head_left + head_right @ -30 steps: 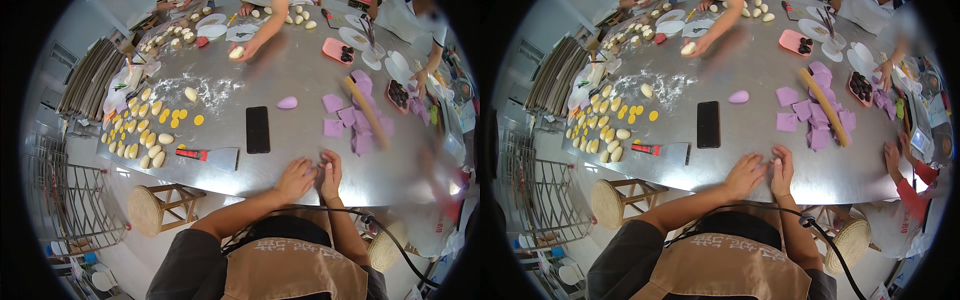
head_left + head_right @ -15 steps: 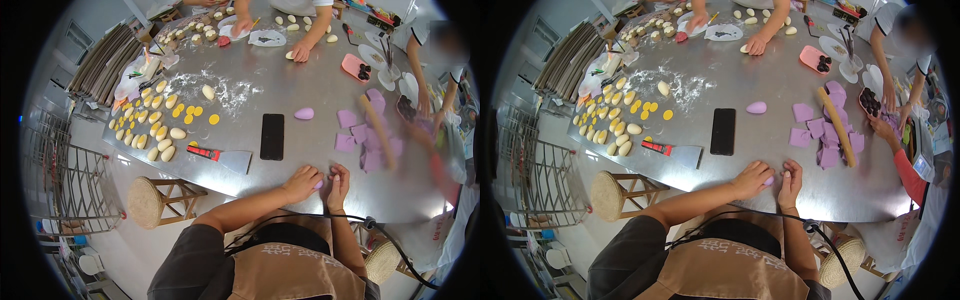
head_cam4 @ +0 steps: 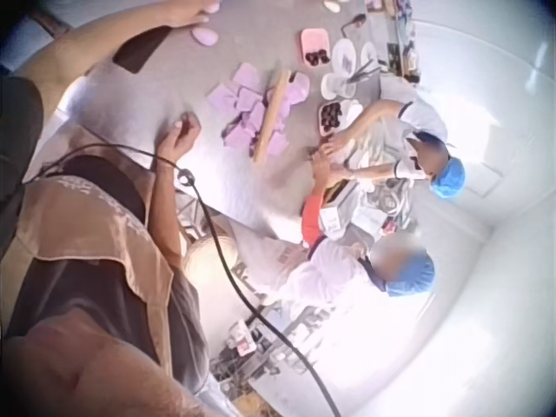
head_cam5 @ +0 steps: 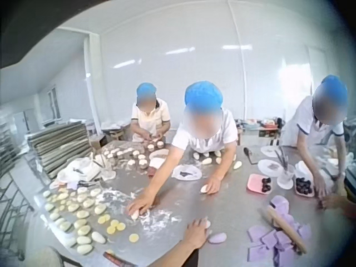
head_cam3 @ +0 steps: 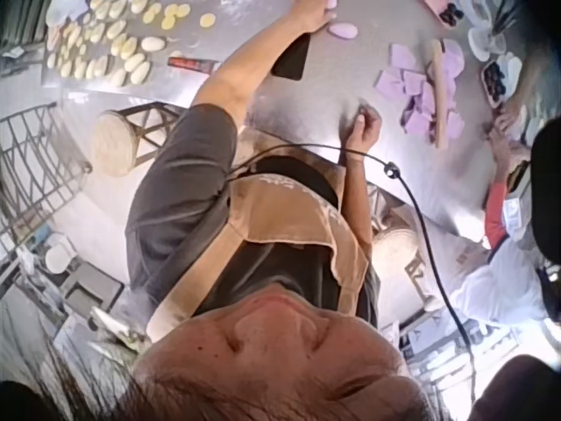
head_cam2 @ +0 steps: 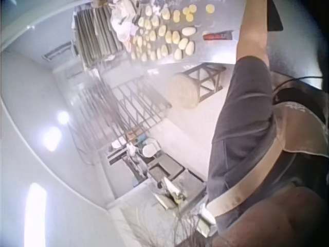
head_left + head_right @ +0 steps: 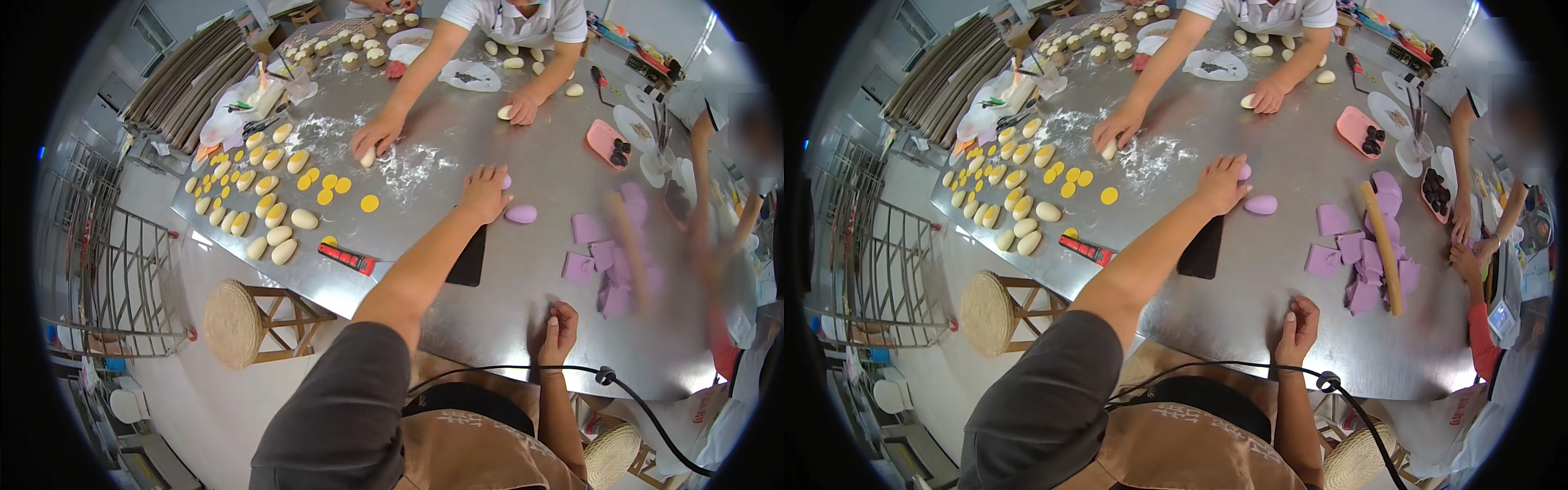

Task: The person shapes purple dough pieces into oval forms by hand on a stainless steel table. They roll, pinch, and smooth each piece, placing finished items on the table. Other workers are also shaping dough nearby.

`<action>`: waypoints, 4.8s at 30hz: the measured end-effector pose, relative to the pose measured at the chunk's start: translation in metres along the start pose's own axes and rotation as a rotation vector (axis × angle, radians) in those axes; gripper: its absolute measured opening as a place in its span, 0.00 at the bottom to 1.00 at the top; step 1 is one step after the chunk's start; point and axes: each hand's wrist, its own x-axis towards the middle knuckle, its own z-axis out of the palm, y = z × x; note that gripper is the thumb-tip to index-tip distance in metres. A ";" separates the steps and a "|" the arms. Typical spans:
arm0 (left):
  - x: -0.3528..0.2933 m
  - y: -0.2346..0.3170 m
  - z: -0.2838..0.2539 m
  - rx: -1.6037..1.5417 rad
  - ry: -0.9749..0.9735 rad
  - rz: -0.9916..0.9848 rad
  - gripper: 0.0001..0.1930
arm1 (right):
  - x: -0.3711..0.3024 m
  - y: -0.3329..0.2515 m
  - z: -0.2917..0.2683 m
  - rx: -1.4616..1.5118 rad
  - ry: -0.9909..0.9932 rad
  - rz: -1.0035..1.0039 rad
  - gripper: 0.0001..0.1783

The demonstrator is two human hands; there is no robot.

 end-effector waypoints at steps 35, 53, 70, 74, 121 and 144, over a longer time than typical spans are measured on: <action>-0.249 -0.074 -0.126 -0.512 0.307 -0.363 0.16 | 0.013 -0.105 0.202 -0.110 -0.755 0.536 0.20; -0.084 -0.221 -0.129 0.152 0.297 -0.692 0.23 | 0.136 -0.082 0.359 -0.850 -1.021 -0.522 0.29; -0.024 -0.072 -0.154 -0.236 0.463 -0.195 0.24 | 0.353 -0.092 0.192 -1.108 -0.292 -0.040 0.18; -0.104 -0.108 -0.149 -0.205 0.457 -0.289 0.25 | 0.278 -0.076 0.184 -0.995 -0.384 -0.162 0.23; -0.091 -0.174 -0.099 -0.097 0.222 -0.100 0.20 | 0.103 -0.102 0.195 -0.875 -0.862 -0.431 0.28; -0.095 -0.264 -0.154 0.169 0.467 -0.592 0.27 | 0.187 -0.078 0.199 -0.690 -0.417 -0.386 0.26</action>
